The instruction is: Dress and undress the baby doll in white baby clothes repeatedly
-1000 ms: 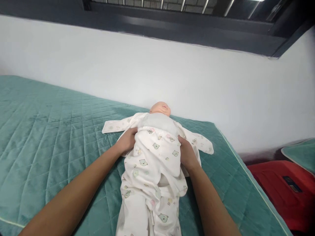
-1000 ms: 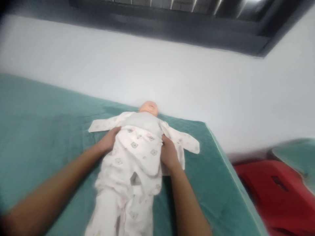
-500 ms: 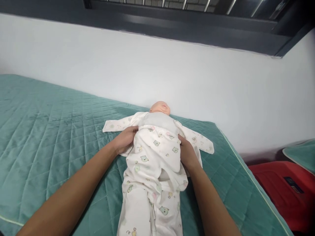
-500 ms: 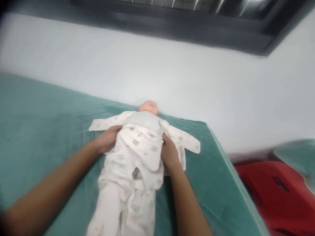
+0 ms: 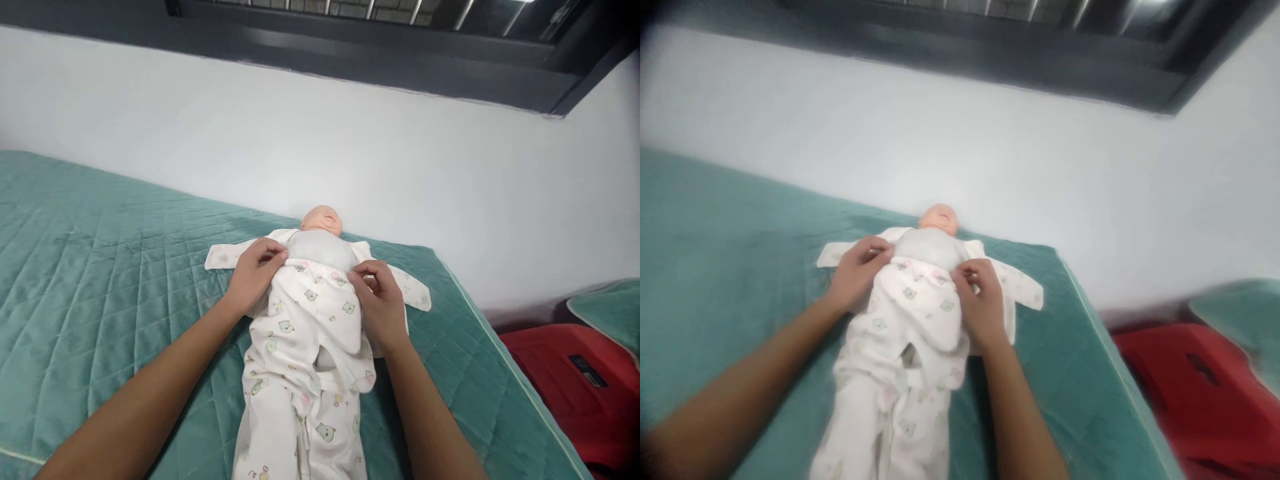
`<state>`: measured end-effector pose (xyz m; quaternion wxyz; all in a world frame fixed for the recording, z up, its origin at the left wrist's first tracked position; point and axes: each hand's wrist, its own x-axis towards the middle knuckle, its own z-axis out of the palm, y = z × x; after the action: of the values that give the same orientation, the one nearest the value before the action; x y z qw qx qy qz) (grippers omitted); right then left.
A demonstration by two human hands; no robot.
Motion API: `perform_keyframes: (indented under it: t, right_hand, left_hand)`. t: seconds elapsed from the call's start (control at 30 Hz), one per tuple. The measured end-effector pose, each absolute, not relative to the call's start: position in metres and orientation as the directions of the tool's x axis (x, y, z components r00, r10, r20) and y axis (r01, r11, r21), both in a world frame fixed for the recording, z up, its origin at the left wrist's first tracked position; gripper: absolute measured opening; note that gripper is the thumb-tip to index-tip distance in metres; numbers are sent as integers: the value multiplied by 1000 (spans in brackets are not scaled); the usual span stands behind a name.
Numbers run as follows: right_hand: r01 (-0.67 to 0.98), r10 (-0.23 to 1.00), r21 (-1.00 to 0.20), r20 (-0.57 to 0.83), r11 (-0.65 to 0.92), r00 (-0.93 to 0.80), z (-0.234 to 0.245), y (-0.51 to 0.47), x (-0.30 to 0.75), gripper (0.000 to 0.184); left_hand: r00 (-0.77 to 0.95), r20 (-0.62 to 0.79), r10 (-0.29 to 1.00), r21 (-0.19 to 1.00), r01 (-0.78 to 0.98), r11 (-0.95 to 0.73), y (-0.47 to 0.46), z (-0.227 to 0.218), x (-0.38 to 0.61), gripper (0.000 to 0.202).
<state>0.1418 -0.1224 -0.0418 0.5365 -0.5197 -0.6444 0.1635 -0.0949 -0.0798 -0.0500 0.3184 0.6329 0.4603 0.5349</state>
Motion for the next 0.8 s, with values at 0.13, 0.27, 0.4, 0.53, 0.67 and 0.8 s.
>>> perform_keyframes:
  t: [0.13,0.27,0.4,0.53,0.67,0.8]
  right_hand:
    - [517,836,-700,546,492,-57,-39,-123,143,7]
    - [508,861,-707,482,492,-162,-39,-119,152,9]
    - [553,859,-663,450,505,-246,-35,-118,156,17]
    - [588,859,-630,425,507,-286,-31,-119,155,27]
    - [581,852,-632,457,513,-256,-33,-122,152,19]
    - [537,848,-666,481,517,-220,-33,-124,146,15]
  left_hand:
    - [178,452,874,842,238,-483,-79,-47,-97,19]
    - [383,346,856,875,197,-442,-70,-47,-106,23]
    - [465,304,831,897,155,-414,-69,-44,-111,27]
    - [528,280,801,866,221,-449,-75,-34,-112,26]
    - [558,238,795,850,277,-449,-77,-27,-112,27]
    - [591,243,769,833,280,-478,-78,-26,-114,24]
